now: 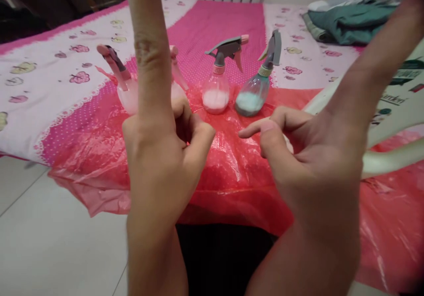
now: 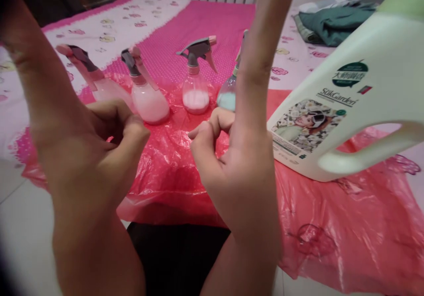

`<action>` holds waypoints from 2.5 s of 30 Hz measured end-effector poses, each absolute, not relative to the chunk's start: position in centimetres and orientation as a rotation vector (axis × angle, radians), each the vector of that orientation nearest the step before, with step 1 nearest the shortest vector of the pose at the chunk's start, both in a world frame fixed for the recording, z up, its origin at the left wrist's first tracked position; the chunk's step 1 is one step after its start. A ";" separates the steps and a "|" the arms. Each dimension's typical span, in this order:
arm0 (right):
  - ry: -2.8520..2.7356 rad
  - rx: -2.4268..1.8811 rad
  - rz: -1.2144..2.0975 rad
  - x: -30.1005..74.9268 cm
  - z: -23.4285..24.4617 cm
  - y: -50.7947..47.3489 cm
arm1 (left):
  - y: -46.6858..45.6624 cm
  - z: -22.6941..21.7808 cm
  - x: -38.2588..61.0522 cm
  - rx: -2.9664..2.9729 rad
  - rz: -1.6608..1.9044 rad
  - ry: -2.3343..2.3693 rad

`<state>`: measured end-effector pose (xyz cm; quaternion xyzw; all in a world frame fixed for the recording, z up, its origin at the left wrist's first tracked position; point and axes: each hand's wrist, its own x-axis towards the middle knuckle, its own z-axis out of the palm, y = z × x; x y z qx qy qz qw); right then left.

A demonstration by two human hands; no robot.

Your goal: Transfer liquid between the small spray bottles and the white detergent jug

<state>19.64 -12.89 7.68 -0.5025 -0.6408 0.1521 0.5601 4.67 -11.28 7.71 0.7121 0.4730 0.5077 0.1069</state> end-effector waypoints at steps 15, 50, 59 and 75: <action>-1.341 -1.192 0.583 19.8 6.0 -13.2 | -10.6 6.3 5.4 1.979 1.448 1.315; -0.726 -1.568 0.118 39.3 1.0 -12.3 | -11.2 6.8 3.1 2.518 0.536 1.530; -0.792 -1.384 0.185 37.4 2.5 -13.5 | -12.7 8.6 2.0 2.607 0.605 1.445; -1.177 -1.212 0.325 28.3 6.1 -19.2 | -10.2 16.2 6.5 1.956 1.242 0.395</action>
